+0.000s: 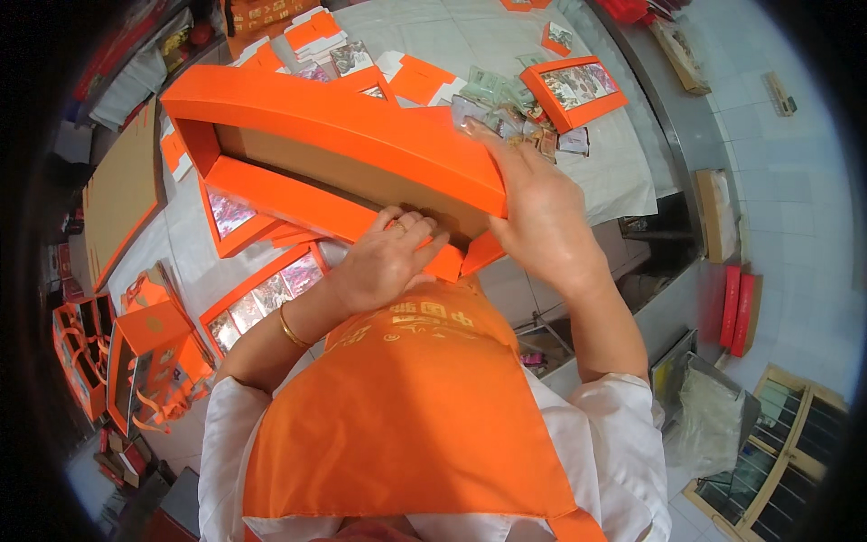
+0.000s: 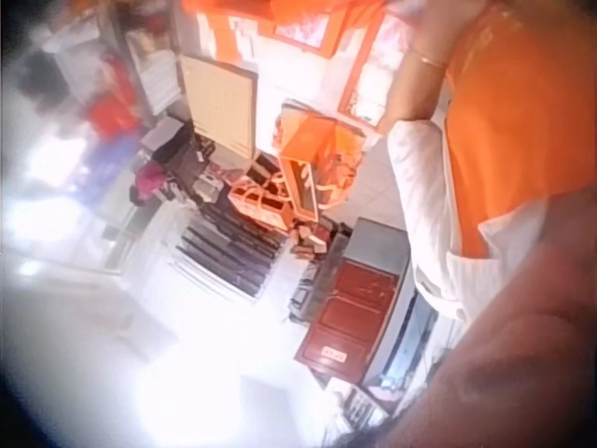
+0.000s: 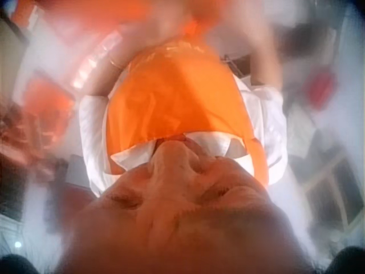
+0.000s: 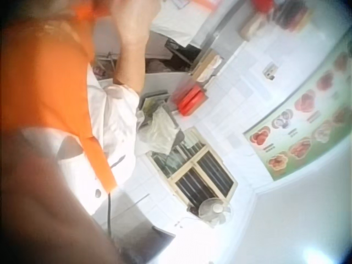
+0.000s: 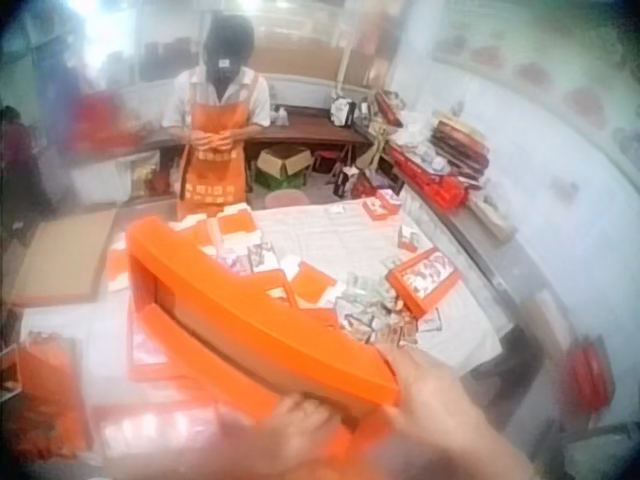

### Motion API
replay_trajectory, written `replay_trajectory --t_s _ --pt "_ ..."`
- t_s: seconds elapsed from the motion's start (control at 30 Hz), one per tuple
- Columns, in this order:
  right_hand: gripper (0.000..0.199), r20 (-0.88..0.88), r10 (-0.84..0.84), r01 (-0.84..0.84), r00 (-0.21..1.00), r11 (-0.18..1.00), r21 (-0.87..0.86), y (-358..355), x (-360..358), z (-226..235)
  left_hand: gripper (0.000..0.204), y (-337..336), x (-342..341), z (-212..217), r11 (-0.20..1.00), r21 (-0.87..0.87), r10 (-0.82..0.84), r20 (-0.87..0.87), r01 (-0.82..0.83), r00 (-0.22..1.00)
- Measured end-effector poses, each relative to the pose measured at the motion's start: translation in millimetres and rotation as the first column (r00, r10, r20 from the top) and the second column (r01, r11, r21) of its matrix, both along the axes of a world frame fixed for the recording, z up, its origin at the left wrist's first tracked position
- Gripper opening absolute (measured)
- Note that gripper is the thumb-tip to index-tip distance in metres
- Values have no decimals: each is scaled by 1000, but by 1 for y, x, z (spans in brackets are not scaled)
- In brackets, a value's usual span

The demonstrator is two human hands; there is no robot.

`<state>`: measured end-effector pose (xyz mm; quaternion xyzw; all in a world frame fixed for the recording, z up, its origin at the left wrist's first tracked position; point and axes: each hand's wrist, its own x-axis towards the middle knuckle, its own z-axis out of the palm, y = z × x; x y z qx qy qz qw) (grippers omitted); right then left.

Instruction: The person assembles orange cardboard boxes by placing small, individually wrapped items into the compartments of the box base. They then fold the cardboard flaps to close the boxes and stack the finished units on the table.

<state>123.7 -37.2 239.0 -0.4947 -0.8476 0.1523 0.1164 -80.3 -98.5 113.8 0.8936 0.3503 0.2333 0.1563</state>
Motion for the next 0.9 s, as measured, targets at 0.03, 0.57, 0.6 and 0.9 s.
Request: replay_trajectory --t_s 0.03,0.57,0.6,0.9 --pt "66 -16 3 -3 1000 1000 -3 0 2 1 48 -1 -3 4 999 52 10 25 -12 1000" --pt "67 -88 75 -70 993 996 57 -14 -43 -12 87 0 -57 -54 602 -796 746 589 -65 -311" --pt "69 -118 76 -76 990 997 11 -20 -49 -17 86 3 -62 -56 576 -801 753 598 -164 -275" --pt "84 -477 47 -197 878 943 -270 -17 -60 -49 82 12 -112 -42 595 -582 749 651 -554 120"
